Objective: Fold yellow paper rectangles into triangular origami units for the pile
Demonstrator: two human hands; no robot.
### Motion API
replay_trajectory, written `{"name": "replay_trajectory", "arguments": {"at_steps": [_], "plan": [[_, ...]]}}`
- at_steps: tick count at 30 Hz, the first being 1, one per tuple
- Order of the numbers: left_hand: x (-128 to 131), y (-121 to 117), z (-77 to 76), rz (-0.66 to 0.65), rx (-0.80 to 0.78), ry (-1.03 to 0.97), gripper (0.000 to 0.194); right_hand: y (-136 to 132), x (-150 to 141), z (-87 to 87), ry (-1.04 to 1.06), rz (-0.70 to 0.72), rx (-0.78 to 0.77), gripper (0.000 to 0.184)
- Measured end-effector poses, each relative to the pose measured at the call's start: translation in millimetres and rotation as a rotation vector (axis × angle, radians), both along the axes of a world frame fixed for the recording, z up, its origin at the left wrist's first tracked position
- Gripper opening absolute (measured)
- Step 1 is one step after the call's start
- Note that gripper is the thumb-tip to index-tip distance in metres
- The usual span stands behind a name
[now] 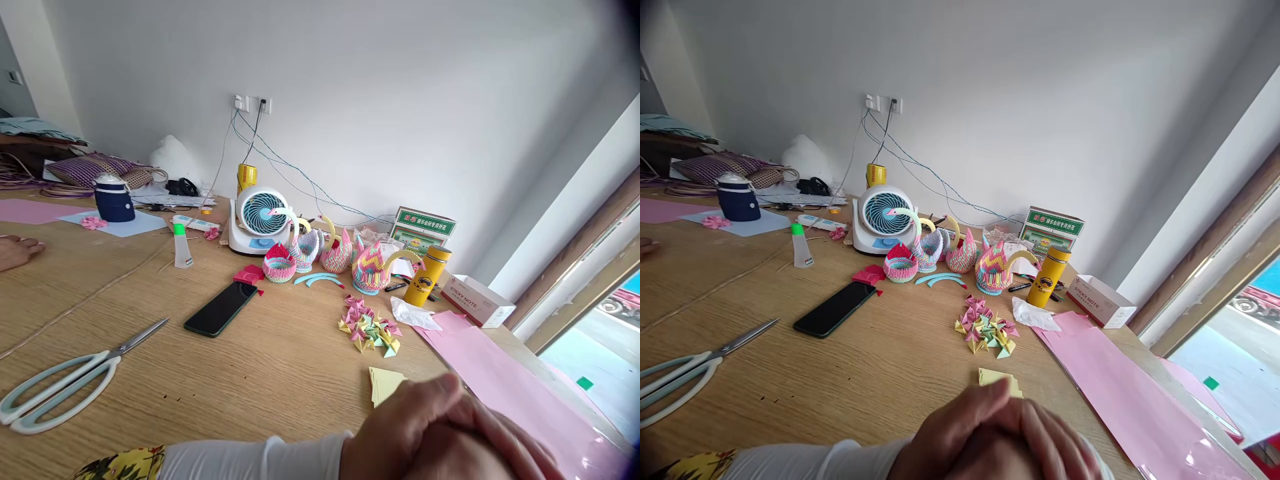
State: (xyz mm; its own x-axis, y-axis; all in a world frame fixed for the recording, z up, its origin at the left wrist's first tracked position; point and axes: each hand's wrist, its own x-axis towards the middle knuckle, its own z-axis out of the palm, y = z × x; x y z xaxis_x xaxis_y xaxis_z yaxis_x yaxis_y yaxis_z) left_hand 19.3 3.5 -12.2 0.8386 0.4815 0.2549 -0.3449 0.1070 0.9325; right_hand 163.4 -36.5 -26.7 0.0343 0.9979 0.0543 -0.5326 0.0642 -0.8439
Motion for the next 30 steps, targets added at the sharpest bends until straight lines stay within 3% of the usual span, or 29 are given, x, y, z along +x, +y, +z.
{"name": "replay_trajectory", "arguments": {"at_steps": [1,3,5,7,9,12,14,17,20,30], "plan": [[-1.9,3.2,1.1,0.061,-0.091,-0.016,0.062,9.1,-1.9,6.2,0.070,0.014,-0.022,0.036],[-6.5,13.3,-2.3,0.196,-0.177,-0.016,0.059,27.5,-0.5,19.1,0.030,0.077,-0.018,0.023],[-12.3,25.8,-15.3,0.258,-0.204,-0.007,0.061,44.0,8.1,25.9,-0.512,0.300,0.070,0.025],[-19.8,37.1,-37.0,0.380,-0.191,0.124,0.051,56.0,21.2,20.1,-0.875,0.124,0.195,0.024],[-28.6,44.5,-62.6,0.543,-0.029,0.288,0.044,62.0,34.5,1.7,-1.103,-0.050,0.203,0.027],[-39.3,47.3,-95.3,0.701,0.374,0.436,0.036,60.4,48.2,-33.4,-1.326,-0.064,0.207,0.032],[-42.4,44.9,-107.6,0.776,0.638,0.525,0.034,55.5,52.1,-50.9,-1.473,0.004,0.212,0.037],[-42.7,39.0,-112.3,0.781,0.931,0.591,0.038,48.4,53.2,-63.5,-1.668,0.077,0.198,0.049],[-41.9,34.7,-110.1,0.757,1.089,0.626,0.042,45.2,53.8,-68.0,-1.802,0.088,0.232,0.056],[-40.1,39.6,-119.1,0.746,1.103,0.738,0.033,44.7,60.7,-74.7,-1.896,0.064,0.317,0.047]]}}
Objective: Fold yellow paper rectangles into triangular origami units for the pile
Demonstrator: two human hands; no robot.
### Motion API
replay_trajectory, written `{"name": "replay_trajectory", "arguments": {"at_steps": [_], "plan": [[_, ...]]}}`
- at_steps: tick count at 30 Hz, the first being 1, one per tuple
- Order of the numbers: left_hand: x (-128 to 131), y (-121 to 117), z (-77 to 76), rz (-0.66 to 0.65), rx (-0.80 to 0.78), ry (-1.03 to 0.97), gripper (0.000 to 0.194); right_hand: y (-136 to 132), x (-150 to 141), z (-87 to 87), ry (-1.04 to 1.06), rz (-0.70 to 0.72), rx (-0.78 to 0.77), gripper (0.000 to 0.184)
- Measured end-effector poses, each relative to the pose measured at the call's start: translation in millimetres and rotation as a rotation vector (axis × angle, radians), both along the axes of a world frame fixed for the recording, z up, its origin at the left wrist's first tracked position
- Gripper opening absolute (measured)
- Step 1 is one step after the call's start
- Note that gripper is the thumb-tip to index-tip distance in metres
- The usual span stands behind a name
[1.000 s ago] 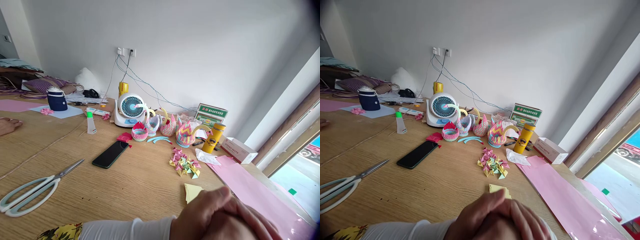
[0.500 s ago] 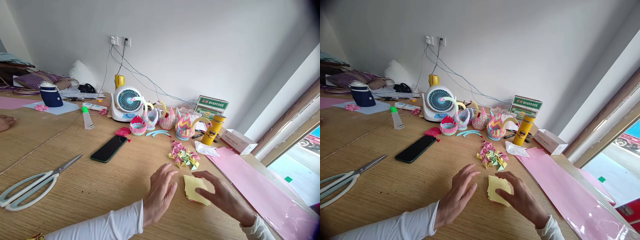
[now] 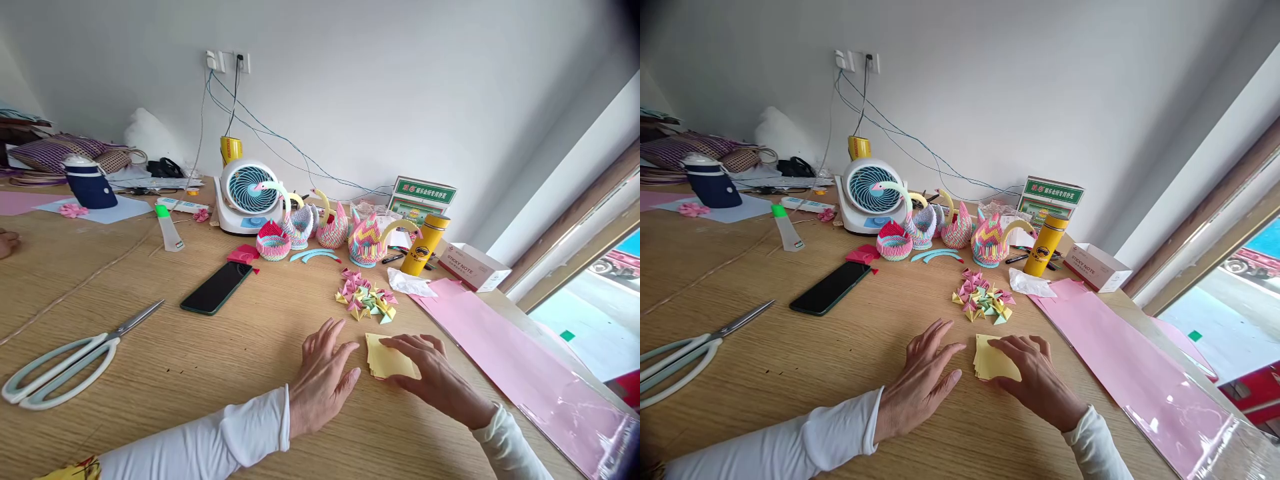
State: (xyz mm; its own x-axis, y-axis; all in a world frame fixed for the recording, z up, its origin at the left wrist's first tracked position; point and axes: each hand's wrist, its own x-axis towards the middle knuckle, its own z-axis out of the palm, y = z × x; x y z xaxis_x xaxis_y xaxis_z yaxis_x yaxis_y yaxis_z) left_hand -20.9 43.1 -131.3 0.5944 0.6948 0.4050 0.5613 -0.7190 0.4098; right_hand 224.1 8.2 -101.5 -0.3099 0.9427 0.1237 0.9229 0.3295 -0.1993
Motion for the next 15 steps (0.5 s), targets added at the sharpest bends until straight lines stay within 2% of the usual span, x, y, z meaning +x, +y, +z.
{"name": "replay_trajectory", "arguments": {"at_steps": [7,12,13,15], "plan": [[6.5,3.8,3.4,-0.056,-0.026,0.026,0.042,0.6,-4.0,6.6,0.047,0.003,-0.060,0.044],[28.6,24.2,6.1,-0.187,-0.095,0.070,0.093,-1.7,-5.3,10.8,0.048,-0.012,-0.070,0.065],[33.2,28.2,5.3,-0.202,-0.104,0.067,0.100,-2.4,-4.5,11.2,0.043,-0.024,-0.072,0.069],[40.3,34.0,2.7,-0.212,-0.103,0.050,0.103,-3.6,-2.0,11.1,0.029,-0.053,-0.095,0.078]]}}
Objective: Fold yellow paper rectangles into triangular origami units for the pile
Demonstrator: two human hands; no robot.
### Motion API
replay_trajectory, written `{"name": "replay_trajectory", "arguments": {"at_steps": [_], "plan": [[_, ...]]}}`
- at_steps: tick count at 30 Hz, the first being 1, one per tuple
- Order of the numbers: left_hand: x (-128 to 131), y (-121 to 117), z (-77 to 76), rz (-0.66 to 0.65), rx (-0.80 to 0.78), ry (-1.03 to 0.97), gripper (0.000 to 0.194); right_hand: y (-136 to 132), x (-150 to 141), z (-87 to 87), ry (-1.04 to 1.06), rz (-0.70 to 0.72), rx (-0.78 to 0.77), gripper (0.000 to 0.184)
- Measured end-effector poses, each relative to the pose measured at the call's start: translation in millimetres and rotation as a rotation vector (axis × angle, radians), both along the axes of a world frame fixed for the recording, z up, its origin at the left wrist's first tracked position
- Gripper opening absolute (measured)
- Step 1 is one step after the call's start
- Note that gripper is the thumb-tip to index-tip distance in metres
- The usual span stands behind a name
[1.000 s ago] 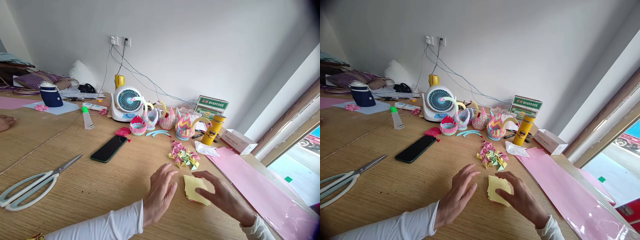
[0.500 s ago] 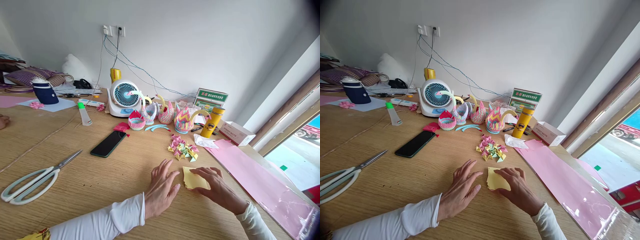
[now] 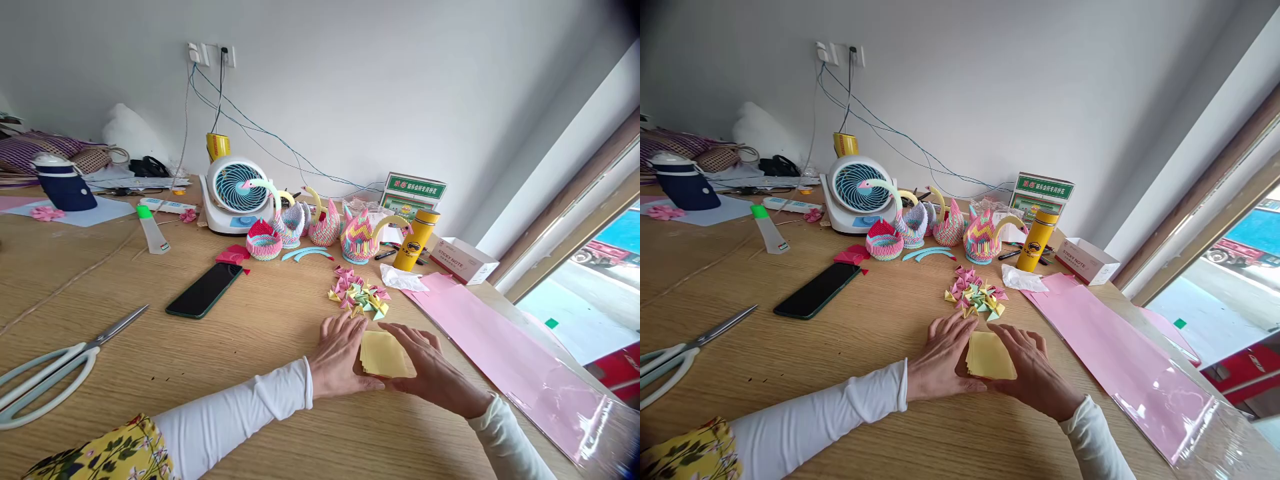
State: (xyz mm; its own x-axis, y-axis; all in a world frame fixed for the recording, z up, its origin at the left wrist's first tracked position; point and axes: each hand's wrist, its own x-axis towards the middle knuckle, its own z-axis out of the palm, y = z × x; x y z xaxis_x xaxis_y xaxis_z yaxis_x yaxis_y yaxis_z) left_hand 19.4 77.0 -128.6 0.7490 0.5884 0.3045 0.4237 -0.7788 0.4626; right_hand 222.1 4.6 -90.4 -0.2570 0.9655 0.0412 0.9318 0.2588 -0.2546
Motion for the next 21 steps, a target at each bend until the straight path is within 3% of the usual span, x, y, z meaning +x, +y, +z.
{"name": "replay_trajectory", "arguments": {"at_steps": [6,14,21], "plan": [[3.9,1.8,-6.9,0.026,0.039,-0.053,0.074,-1.3,6.3,-4.5,-0.013,-0.022,-0.032,0.077],[1.4,1.4,-6.6,0.021,0.020,-0.060,0.075,0.2,5.3,-4.1,-0.019,-0.012,0.013,0.075],[-0.5,0.3,-3.6,0.023,0.017,-0.032,0.074,-0.9,0.2,-0.5,-0.023,-0.010,0.017,0.043]]}}
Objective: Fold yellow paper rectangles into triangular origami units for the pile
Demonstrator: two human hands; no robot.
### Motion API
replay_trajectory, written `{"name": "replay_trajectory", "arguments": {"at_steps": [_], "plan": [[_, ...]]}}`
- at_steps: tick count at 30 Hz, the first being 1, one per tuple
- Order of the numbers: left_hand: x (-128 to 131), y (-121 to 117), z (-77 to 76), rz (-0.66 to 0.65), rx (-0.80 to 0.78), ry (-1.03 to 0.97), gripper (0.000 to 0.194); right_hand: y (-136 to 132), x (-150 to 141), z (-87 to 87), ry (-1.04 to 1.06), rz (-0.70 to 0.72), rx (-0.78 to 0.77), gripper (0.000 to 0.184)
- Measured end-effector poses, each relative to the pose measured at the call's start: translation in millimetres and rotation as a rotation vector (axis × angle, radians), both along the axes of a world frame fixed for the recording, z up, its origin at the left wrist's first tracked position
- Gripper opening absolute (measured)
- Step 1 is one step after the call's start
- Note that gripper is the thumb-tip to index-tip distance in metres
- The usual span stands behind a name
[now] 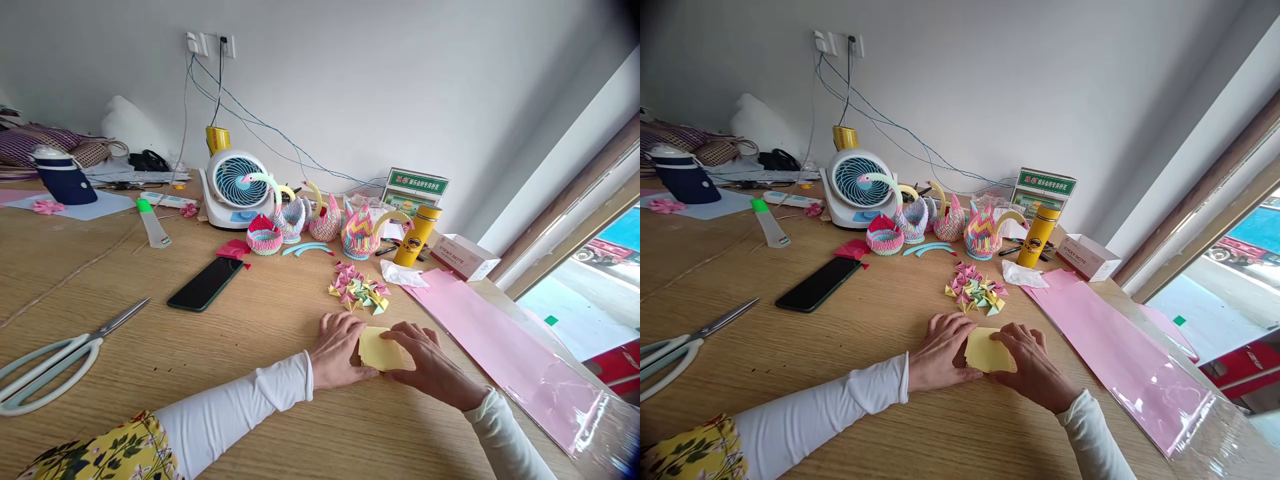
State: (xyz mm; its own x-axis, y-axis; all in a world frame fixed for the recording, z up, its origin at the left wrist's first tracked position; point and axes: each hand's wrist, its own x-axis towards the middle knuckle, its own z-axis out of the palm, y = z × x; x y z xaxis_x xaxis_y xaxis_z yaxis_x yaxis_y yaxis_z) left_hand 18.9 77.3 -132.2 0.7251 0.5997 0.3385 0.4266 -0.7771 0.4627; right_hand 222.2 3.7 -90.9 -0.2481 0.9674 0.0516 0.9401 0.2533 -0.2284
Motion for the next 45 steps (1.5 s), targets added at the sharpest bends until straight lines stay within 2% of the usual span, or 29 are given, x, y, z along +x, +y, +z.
{"name": "replay_trajectory", "arguments": {"at_steps": [7,27,33,39,45], "plan": [[0.5,0.3,0.5,0.015,0.017,0.016,0.073,-1.9,-5.4,3.5,0.030,-0.002,-0.050,0.035],[-0.1,-0.2,1.0,0.018,0.015,0.010,0.069,4.5,-3.5,-8.1,0.093,-0.154,-0.035,0.051],[0.3,0.7,0.0,0.017,0.009,0.004,0.069,6.4,-0.2,-8.7,0.171,-0.131,-0.065,0.043],[0.4,2.8,-0.9,0.007,-0.005,0.004,0.072,9.8,-4.8,-15.9,0.138,-0.158,0.003,0.041],[0.2,4.1,0.3,0.005,-0.017,0.020,0.072,17.4,-2.3,-29.9,0.093,-0.255,0.131,0.034]]}}
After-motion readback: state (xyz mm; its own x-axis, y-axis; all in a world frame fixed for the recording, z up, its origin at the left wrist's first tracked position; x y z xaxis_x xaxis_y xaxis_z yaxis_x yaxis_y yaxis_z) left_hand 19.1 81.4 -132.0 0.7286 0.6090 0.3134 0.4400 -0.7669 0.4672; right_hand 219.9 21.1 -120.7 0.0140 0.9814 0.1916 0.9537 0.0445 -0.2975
